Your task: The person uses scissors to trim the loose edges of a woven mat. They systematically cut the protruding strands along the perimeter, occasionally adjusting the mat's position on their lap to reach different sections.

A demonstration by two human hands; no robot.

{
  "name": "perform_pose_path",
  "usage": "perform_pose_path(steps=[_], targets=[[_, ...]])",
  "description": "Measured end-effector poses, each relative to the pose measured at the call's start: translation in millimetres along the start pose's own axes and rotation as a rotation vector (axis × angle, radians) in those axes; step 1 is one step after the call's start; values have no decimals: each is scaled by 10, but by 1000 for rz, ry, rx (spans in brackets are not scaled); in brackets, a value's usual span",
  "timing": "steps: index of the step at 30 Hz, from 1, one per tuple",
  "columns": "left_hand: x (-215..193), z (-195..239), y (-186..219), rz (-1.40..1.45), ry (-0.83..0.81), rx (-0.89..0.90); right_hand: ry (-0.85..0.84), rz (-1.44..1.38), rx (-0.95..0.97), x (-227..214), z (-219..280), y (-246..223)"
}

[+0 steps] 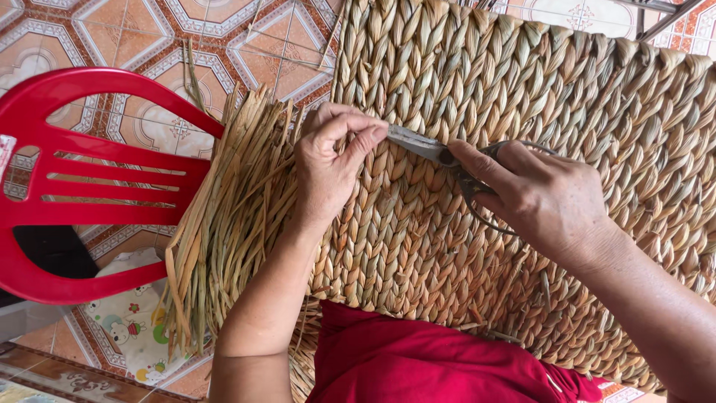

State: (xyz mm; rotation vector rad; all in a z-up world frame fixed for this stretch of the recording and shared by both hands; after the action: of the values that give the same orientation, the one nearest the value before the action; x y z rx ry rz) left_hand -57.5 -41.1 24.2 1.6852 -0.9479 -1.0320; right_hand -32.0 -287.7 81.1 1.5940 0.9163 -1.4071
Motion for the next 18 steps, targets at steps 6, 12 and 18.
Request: perform_pose_path(steps=[6, 12, 18], targets=[[-109, -84, -226, 202, 86, -275, 18, -137, -5, 70, 145, -87], [-252, 271, 166, -185, -188, -42, 45, -126, 153, 74, 623, 13], [107, 567, 324, -602, -65, 246, -40, -11, 100, 105, 800, -100]])
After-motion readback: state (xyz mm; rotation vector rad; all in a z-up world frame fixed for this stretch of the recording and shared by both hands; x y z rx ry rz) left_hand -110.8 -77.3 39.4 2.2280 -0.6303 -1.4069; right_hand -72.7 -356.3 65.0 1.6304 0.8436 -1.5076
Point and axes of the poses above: each hand's wrist, its own z-axis away from the middle knuckle, its own x-axis out of the palm, y = z × x, the point moved 5 cm from there along -z, towards the middle knuckle, and after that the axes turned 13 degrees about -x, right-handed, at the moved point
